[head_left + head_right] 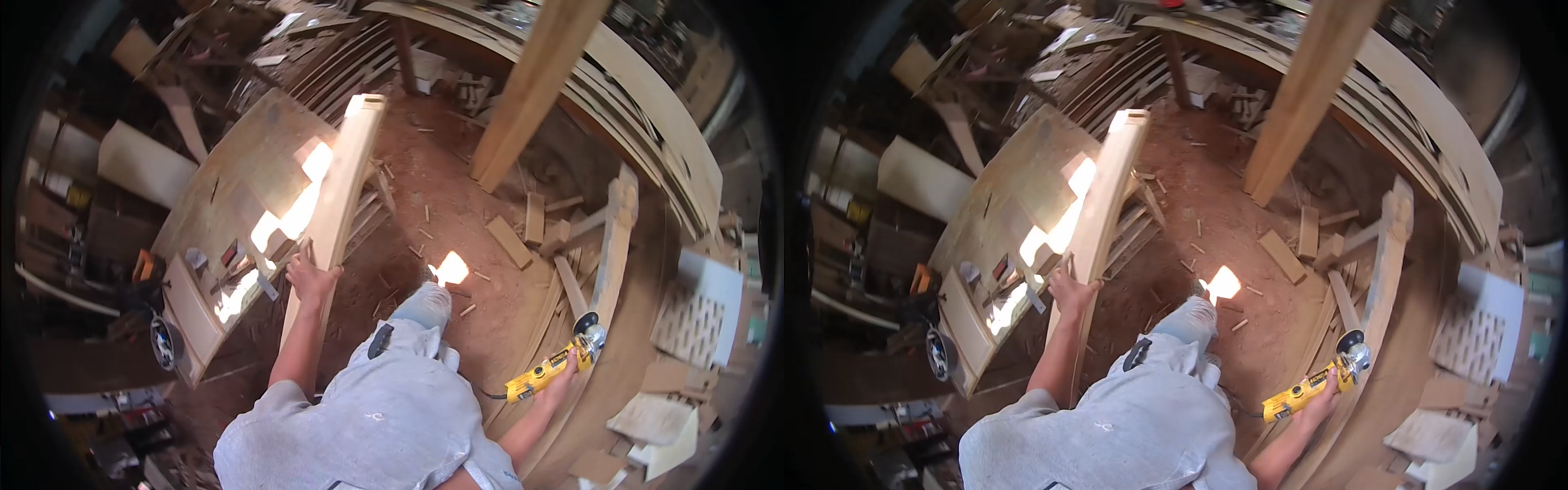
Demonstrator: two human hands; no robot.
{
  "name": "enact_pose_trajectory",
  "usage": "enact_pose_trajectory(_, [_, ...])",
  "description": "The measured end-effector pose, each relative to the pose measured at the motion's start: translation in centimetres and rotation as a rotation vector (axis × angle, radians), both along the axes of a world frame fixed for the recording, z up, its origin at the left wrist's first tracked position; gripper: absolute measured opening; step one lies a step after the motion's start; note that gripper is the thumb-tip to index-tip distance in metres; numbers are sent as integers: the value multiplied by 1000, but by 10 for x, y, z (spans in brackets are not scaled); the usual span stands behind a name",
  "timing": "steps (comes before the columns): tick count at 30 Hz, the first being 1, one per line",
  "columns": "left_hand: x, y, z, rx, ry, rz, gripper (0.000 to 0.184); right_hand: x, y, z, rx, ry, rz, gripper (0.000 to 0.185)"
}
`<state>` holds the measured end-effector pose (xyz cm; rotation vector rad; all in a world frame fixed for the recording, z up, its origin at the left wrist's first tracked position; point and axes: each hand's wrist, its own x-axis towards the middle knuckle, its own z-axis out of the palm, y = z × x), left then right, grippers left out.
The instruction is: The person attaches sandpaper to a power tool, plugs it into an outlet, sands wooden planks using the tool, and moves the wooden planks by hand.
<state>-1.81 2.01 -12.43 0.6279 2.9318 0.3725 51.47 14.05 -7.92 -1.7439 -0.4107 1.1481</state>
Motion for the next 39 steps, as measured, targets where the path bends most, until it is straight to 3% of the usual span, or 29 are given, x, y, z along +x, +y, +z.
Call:
enact_pose_trajectory(1, [-56,11,71,-37,0,61,109,-51,20,76,-51,-21,9,52])
enact_pose_trajectory(7, [-143,40,-28,21,-14,552,104,-138,117,29,33,8,195,43])
enact_pose_trajectory(8, [-211,61,34,-77,-56,584,101,-200,130,101,-16,-11,201,42])
enact_pose_trajectory(14, [-279,92,-68,-185,-62,688,103,-268,208,18,47,-50,298,35])
enact_pose_trajectory(15, [-300,100,-62,-212,-52,678,102,-316,217,82,-8,-79,266,33])
enact_pose_trajectory(19, [-338,148,-51,-219,3,632,103,-316,221,52,72,-90,361,31])
enact_pose_trajectory(21, [-367,148,-119,-236,79,620,101,-315,224,45,108,-101,363,33])
enact_pose_trajectory(22, [-404,177,-96,-351,22,544,94,-334,244,81,47,-109,329,34])
enact_pose_trajectory(25, [-428,186,-135,-337,-4,529,73,-304,224,64,69,-112,269,33])
enact_pose_trajectory(27, [-432,215,-156,-194,203,496,67,-285,215,53,91,-100,200,32])
enact_pose_trajectory(30, [-402,309,-112,69,142,242,63,-275,213,68,81,-110,44,30])
enact_pose_trajectory(32, [-384,350,-131,267,133,25,58,-258,199,59,121,-121,-33,30])
enact_pose_trajectory(33, [-355,384,-115,328,70,12,53,-253,197,61,138,-134,-75,30])
enact_pose_trajectory(37, [-293,502,-133,688,-221,-443,42,-205,178,46,132,-119,-152,29])
enact_pose_trajectory(39, [-245,552,-113,735,-379,-581,39,-187,176,40,187,-102,-198,30])
